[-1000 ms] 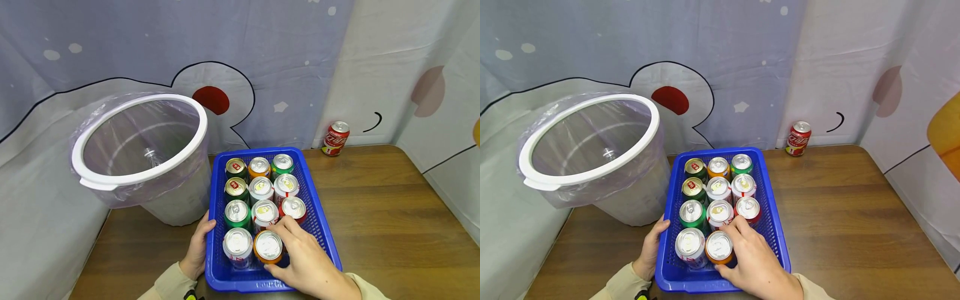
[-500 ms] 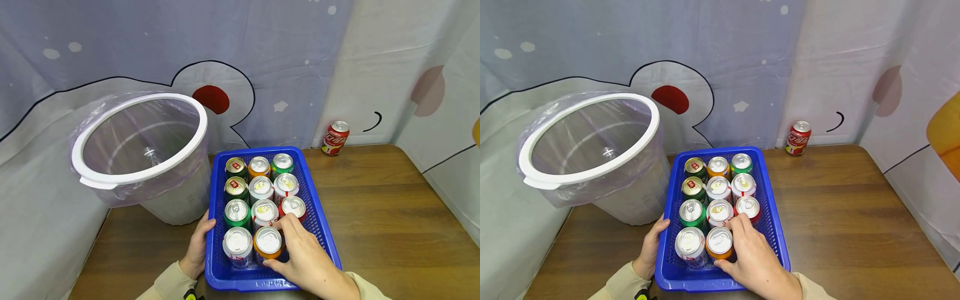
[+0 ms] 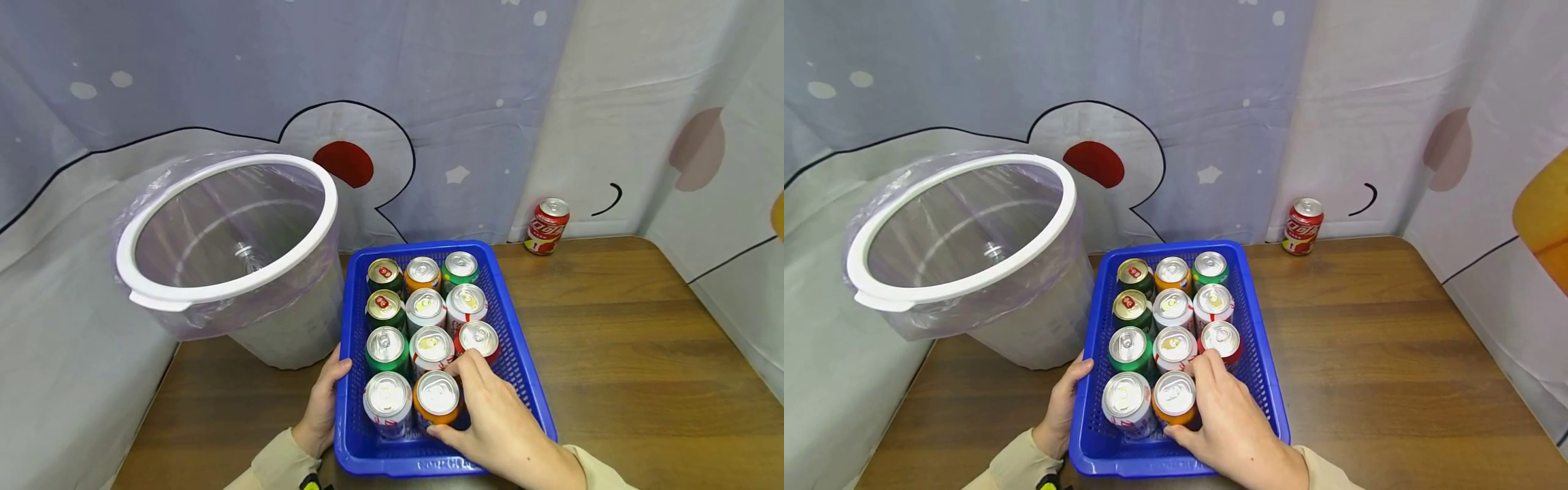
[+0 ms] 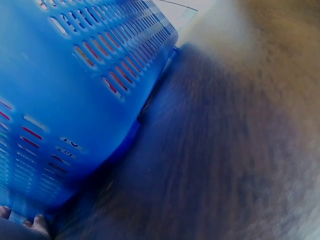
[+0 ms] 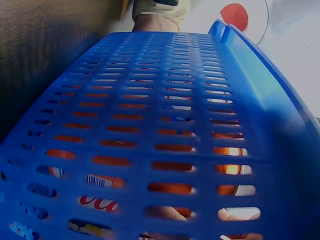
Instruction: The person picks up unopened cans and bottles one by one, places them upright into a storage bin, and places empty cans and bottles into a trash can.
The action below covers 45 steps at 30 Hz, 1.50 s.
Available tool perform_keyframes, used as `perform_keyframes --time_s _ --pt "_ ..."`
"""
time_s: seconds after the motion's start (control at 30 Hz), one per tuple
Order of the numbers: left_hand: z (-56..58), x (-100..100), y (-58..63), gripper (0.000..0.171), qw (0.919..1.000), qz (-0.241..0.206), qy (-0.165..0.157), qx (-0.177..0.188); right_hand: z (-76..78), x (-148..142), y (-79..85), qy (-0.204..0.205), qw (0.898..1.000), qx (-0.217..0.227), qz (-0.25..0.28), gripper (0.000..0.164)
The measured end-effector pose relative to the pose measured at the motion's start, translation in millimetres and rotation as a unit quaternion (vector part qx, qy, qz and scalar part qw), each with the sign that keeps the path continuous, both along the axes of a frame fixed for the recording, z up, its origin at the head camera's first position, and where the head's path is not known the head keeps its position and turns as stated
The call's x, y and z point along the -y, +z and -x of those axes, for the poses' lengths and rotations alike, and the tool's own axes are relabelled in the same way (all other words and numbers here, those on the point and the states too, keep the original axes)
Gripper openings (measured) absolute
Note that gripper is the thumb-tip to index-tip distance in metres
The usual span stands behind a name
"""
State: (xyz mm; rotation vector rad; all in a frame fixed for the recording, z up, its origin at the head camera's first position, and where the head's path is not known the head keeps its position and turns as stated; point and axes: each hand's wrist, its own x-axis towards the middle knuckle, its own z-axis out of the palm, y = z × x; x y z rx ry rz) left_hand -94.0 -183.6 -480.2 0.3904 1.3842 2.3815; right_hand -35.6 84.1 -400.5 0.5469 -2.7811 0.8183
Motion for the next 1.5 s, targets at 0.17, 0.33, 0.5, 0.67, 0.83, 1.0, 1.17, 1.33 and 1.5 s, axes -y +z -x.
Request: perform_keyframes --time_s 0.17,0.33,0.5,0.67,0.83,1.0,1.17,1.33,1.5 --pt "0.4 0.2 -0.7 0.058 1.0 -0.003 -0.004 -0.002 0.0 -0.3 -0.5 -0.005 1.0 -0.003 0.002 0.072" --pt "0.2 0.8 -0.9 0.059 1.0 0.0 -0.006 -0.005 -0.2 0.0 -0.9 -0.007 1.0 -0.008 -0.004 0.074" --pt "0.0 1.0 -0.6 0.059 0.9999 0.009 -0.003 -0.003 -0.2 0.2 -1.7 -0.011 1.0 -0.006 -0.006 0.076" --pt "-0.5 0.6 -1.0 0.06 0.9999 0.011 -0.001 0.0 -0.5 0.1 -2.0 -0.011 1.0 -0.01 -0.005 0.076" --pt "-0.9 0.5 0.1 0.06 1.0 0.005 -0.004 0.004 -0.3 -0.2 -1.5 0.0 1.0 -0.01 -0.001 0.074" --pt "-1.0 0.6 0.5 0.061 1.0 0.006 -0.004 0.006 -0.3 -0.8 -1.1 0.006 1.0 -0.004 0.002 0.074" --pt "-0.3 1.0 0.8 0.06 0.9999 0.007 -0.005 0.006 -0.5 0.4 -1.2 0.005 1.0 -0.001 0.004 0.075" --pt "-0.1 1.0 1.0 0.059 1.0 0.002 -0.006 0.003 -0.1 0.2 -2.2 0.007 1.0 -0.011 0.001 0.075" --pt "-0.3 0.7 0.8 0.057 0.9999 -0.007 -0.009 0.001 0.0 -1.1 -2.5 0.006 1.0 -0.02 -0.008 0.076"
